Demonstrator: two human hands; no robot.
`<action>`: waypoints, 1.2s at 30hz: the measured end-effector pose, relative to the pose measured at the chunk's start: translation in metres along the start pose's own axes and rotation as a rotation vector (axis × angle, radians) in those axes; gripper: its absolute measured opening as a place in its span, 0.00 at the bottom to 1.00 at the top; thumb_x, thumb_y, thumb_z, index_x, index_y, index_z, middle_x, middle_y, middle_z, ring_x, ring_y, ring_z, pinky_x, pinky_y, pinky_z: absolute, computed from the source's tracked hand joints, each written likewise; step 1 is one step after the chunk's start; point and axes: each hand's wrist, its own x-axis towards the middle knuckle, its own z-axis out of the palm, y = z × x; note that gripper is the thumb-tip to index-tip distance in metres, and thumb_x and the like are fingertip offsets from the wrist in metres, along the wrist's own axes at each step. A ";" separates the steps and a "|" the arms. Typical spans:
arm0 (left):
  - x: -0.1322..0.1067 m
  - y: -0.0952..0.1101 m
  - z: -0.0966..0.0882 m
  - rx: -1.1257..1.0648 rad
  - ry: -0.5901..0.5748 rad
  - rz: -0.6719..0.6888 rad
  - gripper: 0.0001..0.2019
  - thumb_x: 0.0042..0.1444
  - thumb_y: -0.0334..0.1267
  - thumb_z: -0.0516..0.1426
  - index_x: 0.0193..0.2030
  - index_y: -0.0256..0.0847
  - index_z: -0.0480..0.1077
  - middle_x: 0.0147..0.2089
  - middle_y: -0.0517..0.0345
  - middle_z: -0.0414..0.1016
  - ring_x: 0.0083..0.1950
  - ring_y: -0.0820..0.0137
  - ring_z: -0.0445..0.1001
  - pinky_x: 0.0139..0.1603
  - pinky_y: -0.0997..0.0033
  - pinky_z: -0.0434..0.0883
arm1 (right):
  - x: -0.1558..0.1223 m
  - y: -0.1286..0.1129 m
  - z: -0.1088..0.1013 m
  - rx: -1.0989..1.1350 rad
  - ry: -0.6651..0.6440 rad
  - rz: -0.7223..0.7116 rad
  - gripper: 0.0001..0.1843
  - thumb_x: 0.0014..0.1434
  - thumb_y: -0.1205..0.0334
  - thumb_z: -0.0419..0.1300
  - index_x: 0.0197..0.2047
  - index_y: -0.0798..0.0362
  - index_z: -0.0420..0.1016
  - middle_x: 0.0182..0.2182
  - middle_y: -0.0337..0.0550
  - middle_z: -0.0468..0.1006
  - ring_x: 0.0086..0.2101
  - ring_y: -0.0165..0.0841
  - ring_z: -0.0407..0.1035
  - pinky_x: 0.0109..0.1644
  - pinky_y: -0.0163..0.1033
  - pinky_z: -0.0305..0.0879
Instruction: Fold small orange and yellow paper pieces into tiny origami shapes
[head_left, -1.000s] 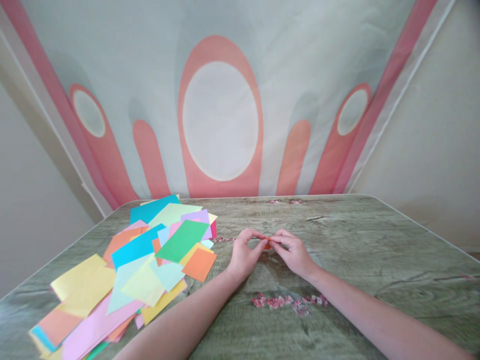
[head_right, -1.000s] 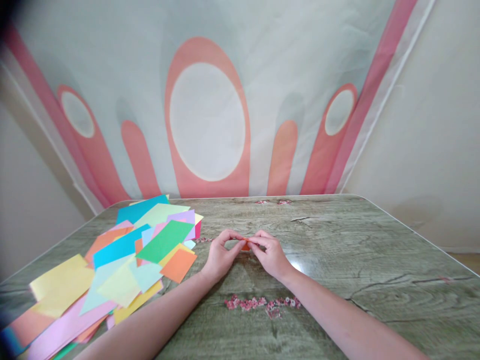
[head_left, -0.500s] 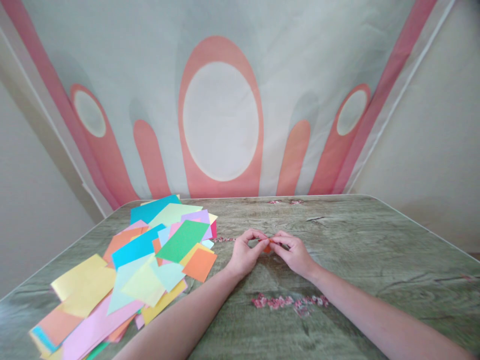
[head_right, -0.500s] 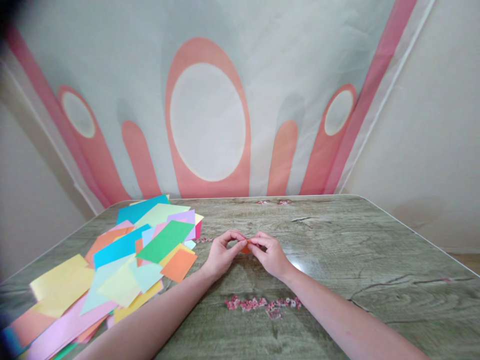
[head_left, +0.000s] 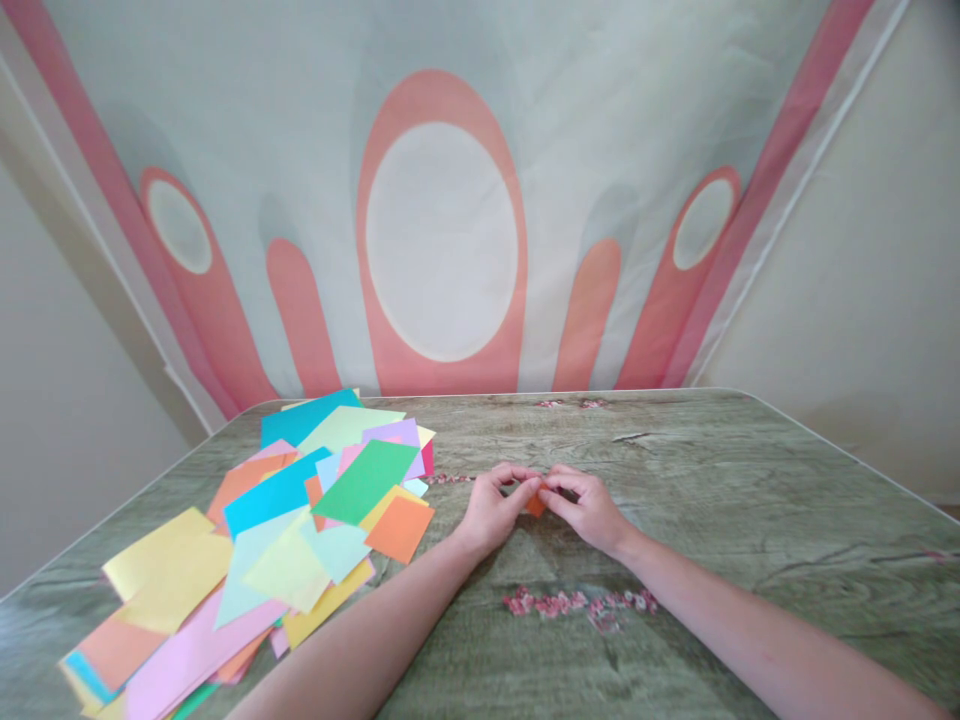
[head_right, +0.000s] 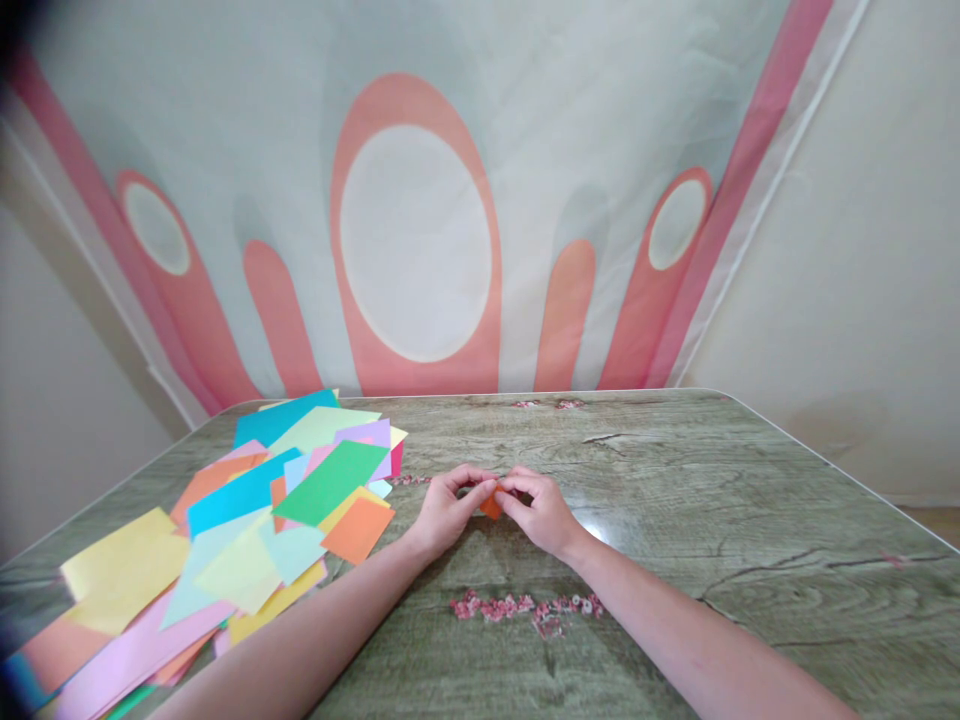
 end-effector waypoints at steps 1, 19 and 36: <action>0.000 0.000 0.000 -0.006 -0.005 -0.004 0.11 0.53 0.43 0.56 0.36 0.37 0.73 0.36 0.53 0.75 0.39 0.68 0.72 0.43 0.71 0.67 | 0.000 0.000 0.000 0.001 -0.001 -0.001 0.13 0.57 0.57 0.54 0.26 0.55 0.73 0.24 0.39 0.66 0.27 0.30 0.62 0.32 0.34 0.57; 0.004 -0.004 0.002 -0.180 -0.084 -0.099 0.16 0.50 0.46 0.57 0.37 0.34 0.74 0.35 0.52 0.77 0.35 0.68 0.73 0.40 0.70 0.69 | 0.004 0.005 -0.002 0.194 -0.044 0.186 0.17 0.55 0.52 0.55 0.22 0.56 0.64 0.20 0.34 0.60 0.24 0.26 0.55 0.29 0.32 0.52; 0.005 -0.006 0.002 -0.179 0.018 -0.149 0.17 0.47 0.49 0.58 0.32 0.34 0.73 0.29 0.55 0.75 0.29 0.72 0.70 0.32 0.75 0.68 | 0.005 0.007 0.000 0.132 -0.084 0.211 0.17 0.53 0.49 0.55 0.25 0.56 0.66 0.20 0.33 0.60 0.23 0.25 0.53 0.25 0.31 0.49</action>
